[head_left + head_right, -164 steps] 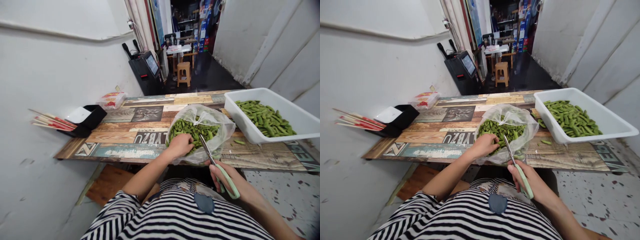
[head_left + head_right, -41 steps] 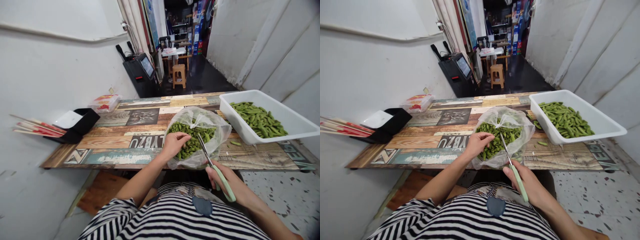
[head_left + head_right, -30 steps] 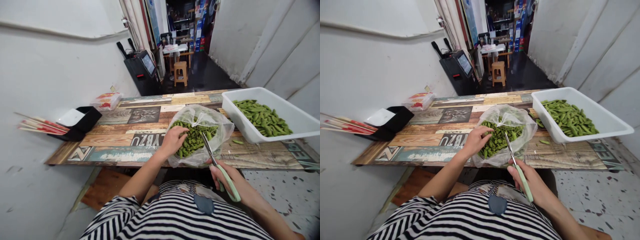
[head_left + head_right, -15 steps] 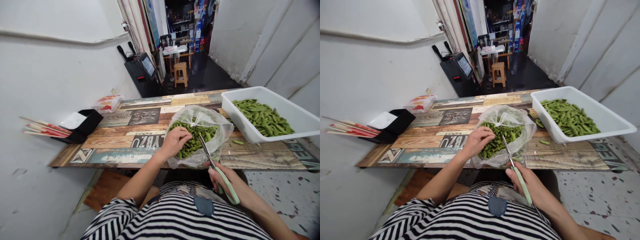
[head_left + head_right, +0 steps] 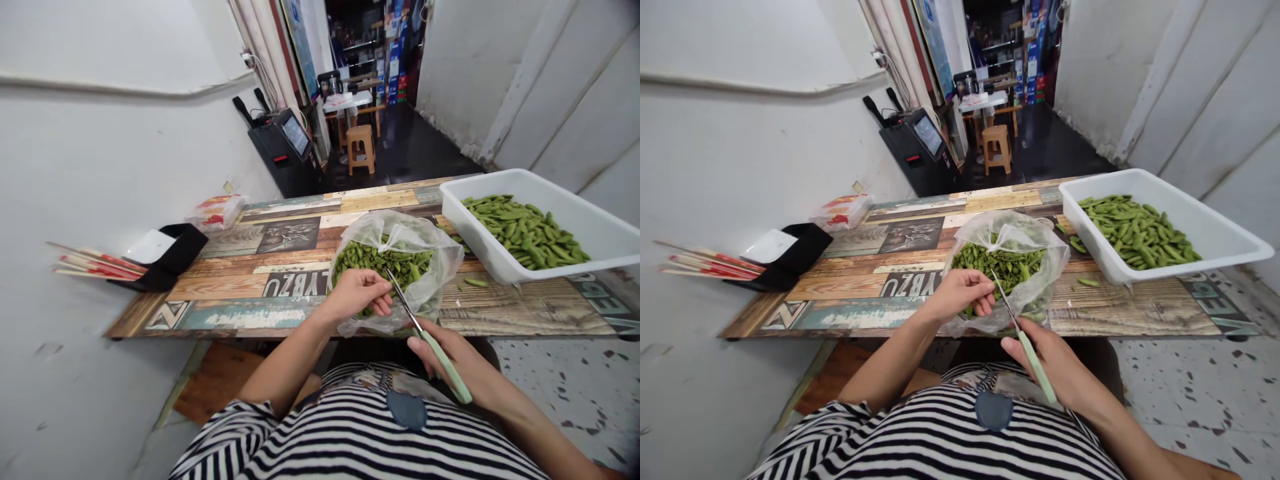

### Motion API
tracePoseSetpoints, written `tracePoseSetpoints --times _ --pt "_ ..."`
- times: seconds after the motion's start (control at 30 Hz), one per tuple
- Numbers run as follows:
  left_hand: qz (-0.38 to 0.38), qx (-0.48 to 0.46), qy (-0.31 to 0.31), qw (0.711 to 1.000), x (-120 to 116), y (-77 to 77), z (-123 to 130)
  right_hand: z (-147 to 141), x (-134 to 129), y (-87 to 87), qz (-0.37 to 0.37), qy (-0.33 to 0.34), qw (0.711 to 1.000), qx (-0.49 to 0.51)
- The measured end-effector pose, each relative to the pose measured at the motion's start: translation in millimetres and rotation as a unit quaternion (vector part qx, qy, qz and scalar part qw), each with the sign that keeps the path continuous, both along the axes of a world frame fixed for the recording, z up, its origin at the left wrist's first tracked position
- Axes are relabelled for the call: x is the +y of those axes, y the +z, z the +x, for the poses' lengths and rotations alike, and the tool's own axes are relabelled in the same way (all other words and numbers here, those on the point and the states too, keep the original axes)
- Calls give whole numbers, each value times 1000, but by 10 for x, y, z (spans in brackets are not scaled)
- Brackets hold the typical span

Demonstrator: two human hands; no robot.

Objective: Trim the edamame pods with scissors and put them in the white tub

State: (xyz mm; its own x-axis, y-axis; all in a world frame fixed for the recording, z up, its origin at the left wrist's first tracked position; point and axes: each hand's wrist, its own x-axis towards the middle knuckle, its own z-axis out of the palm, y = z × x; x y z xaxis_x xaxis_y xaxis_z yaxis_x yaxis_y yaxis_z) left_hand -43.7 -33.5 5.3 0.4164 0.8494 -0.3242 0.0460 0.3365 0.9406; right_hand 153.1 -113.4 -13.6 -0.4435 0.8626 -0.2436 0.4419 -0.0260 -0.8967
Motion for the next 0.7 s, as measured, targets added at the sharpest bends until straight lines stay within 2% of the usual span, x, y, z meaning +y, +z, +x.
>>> tracePoseSetpoints --times 0.17,0.37,0.57,0.7 --pt "43 48 -31 997 3 -9 -33 -31 -25 -60 -39 0 999 3" --pt "56 57 -27 996 -3 -4 -56 -28 -47 -37 -41 18 997 70" --pt "37 57 -50 996 -4 -23 -67 -59 -54 -93 -79 -5 995 59" --pt "1 35 -69 997 -2 -48 -63 -92 -49 -163 -66 -26 997 26"
